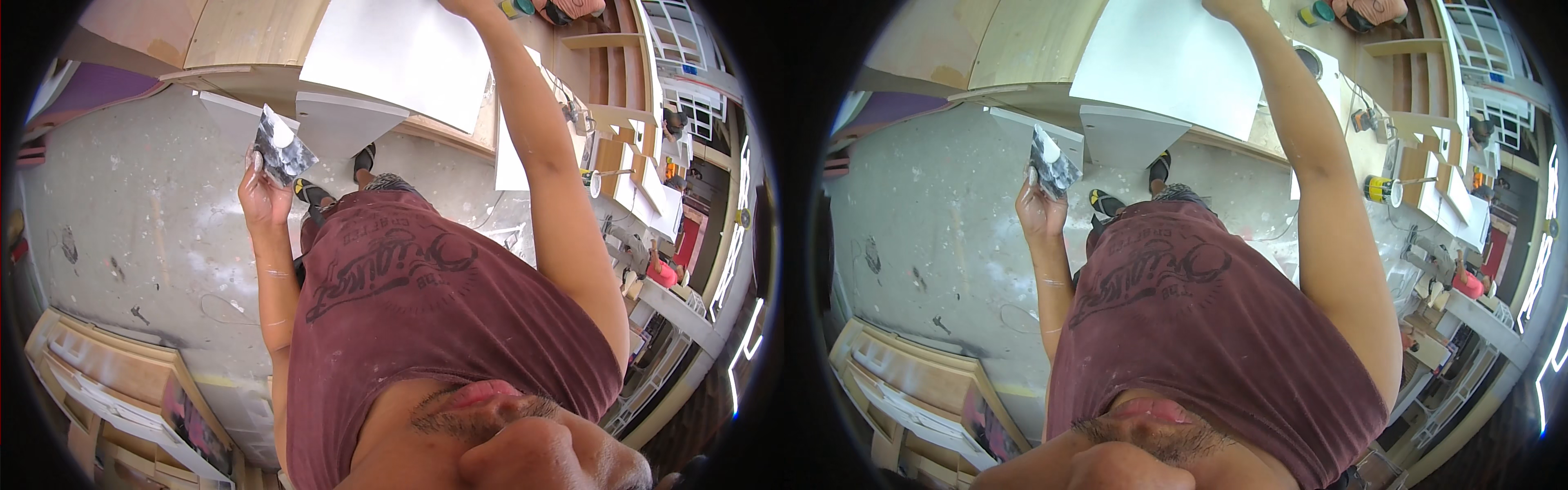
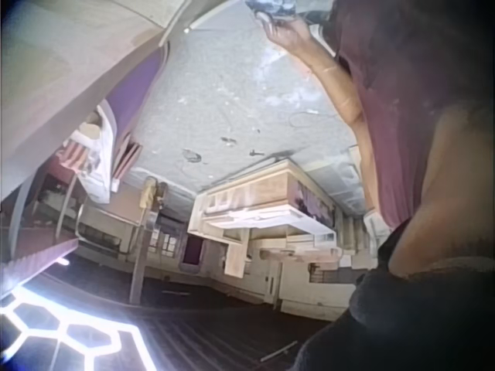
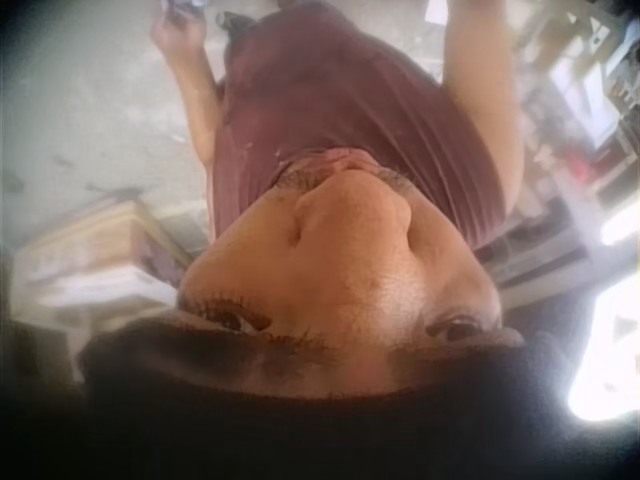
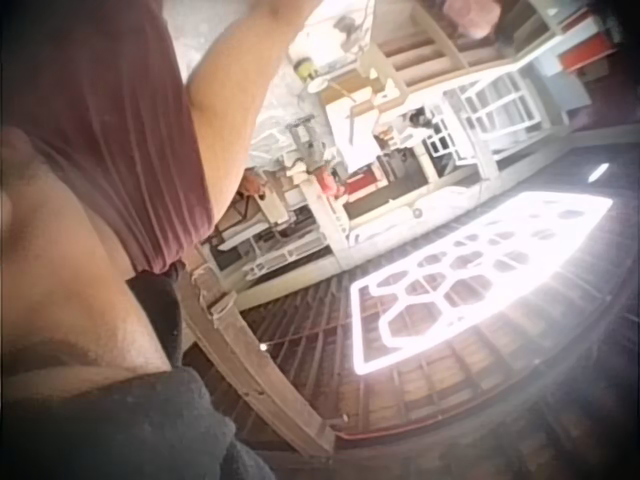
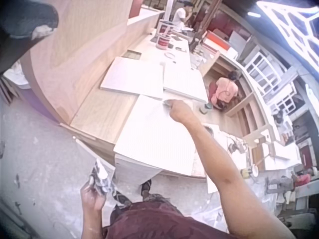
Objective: The person takes putty from a container onto scrapers, mixes the putty between the scrapers, and applies it across the surfaces and edges of wooden panels using a scraper.
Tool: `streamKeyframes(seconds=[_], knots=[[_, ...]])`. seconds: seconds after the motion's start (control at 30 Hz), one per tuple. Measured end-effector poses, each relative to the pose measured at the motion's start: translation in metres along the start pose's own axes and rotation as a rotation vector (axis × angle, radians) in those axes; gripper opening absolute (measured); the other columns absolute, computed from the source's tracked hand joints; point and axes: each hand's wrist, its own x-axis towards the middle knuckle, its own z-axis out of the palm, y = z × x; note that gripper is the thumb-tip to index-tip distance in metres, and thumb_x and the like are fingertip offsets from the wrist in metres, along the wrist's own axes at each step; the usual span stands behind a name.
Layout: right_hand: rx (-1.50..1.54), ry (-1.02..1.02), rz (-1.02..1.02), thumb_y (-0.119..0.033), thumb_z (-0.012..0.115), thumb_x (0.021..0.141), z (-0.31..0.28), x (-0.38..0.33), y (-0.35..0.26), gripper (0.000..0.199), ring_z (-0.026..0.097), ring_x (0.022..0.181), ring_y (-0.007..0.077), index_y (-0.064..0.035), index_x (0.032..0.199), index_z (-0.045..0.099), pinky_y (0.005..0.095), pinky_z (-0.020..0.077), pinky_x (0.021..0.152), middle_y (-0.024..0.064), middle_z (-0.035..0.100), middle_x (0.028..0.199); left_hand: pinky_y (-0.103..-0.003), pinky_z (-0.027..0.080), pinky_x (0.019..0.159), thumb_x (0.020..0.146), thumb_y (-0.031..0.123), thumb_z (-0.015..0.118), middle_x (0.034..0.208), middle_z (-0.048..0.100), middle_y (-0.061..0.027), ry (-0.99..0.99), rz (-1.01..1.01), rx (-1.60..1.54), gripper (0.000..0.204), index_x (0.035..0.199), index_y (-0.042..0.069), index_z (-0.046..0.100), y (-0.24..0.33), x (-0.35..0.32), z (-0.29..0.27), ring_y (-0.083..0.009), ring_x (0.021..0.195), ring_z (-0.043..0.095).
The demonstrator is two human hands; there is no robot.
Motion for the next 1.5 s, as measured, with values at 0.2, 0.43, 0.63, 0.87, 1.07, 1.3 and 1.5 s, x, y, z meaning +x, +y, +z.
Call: streamKeyframes(seconds=[0.2, 0.43, 0.63, 0.87, 1.07, 1.3, 1.5], knots=[[-0.051, -0.005, -0.064, -0.003, 0.045, 0.079, 0.001, -0.045, -0.020, 0.042, 0.065, 0.089, 0.0392, -0.0114, 0.115, 0.066, 0.0442, 0.0523, 0.078, 0.0228, 0.068, 0.096, -0.038, 0.051, 0.095, 0.095, 0.008, 0.051, 0.117, 0.064, -0.0149, 0.008, -0.018, 0.028, 0.027, 0.118, -0.003, 0.057, -0.001, 0.004, 0.001, -0.0245, 0.109, 0.062], [-0.010, -0.319, -0.216, -0.001, 0.045, 0.083, -0.013, -0.145, -0.041, 0.055, 0.066, 0.094, 0.0305, -0.0310, 0.126, 0.060, 0.0413, 0.0527, 0.082, 0.0104, 0.068, 0.108, -0.037, 0.051, 0.095, 0.094, 0.008, 0.051, 0.116, 0.064, -0.0137, 0.006, -0.005, -0.009, 0.026, 0.117, -0.002, 0.057, -0.001, 0.002, -0.001, -0.0240, 0.107, 0.063], [0.242, -0.119, 0.386, -0.005, 0.046, 0.079, -0.063, -0.073, -0.016, 0.037, 0.065, 0.091, 0.0389, -0.0091, 0.110, 0.068, 0.0444, 0.0516, 0.080, 0.0231, 0.068, 0.096, -0.038, 0.051, 0.095, 0.094, 0.008, 0.051, 0.115, 0.065, -0.0127, 0.017, -0.029, -0.001, 0.024, 0.115, -0.001, 0.058, 0.003, 0.003, -0.006, -0.0239, 0.107, 0.063], [-0.069, 0.045, 0.127, -0.009, 0.050, 0.079, 0.014, -0.003, 0.075, 0.030, 0.064, 0.095, 0.0393, -0.0019, 0.102, 0.067, 0.0459, 0.0496, 0.083, 0.0254, 0.067, 0.096, -0.039, 0.052, 0.094, 0.093, 0.007, 0.051, 0.114, 0.065, -0.0144, 0.064, 0.002, 0.035, 0.023, 0.114, -0.002, 0.058, 0.001, 0.004, -0.001, -0.0249, 0.107, 0.063], [-0.139, -0.143, 0.026, -0.009, 0.047, 0.078, 0.004, -0.057, -0.026, 0.050, 0.065, 0.096, 0.0351, -0.0204, 0.126, 0.060, 0.0429, 0.0522, 0.085, 0.0180, 0.068, 0.104, -0.043, 0.048, 0.097, 0.093, 0.010, 0.053, 0.118, 0.063, -0.0125, 0.060, 0.004, 0.060, 0.025, 0.116, 0.002, 0.056, 0.002, 0.000, -0.010, -0.0257, 0.111, 0.061], [0.033, 0.044, 0.254, -0.009, 0.050, 0.079, -0.024, -0.046, 0.053, 0.031, 0.064, 0.094, 0.0401, -0.0044, 0.103, 0.068, 0.0461, 0.0502, 0.084, 0.0260, 0.066, 0.096, -0.037, 0.052, 0.093, 0.095, 0.008, 0.050, 0.116, 0.065, -0.0144, 0.083, -0.002, 0.049, 0.024, 0.115, -0.002, 0.058, 0.002, 0.004, -0.003, -0.0234, 0.108, 0.063], [-0.014, -0.015, 0.140, -0.010, 0.046, 0.083, -0.006, -0.066, 0.021, 0.036, 0.064, 0.092, 0.0410, -0.0088, 0.114, 0.064, 0.0480, 0.0499, 0.082, 0.0268, 0.066, 0.095, -0.036, 0.052, 0.092, 0.095, 0.008, 0.050, 0.115, 0.066, -0.0133, 0.045, 0.002, 0.076, 0.023, 0.113, -0.002, 0.059, 0.004, 0.006, -0.005, -0.0223, 0.107, 0.063]])
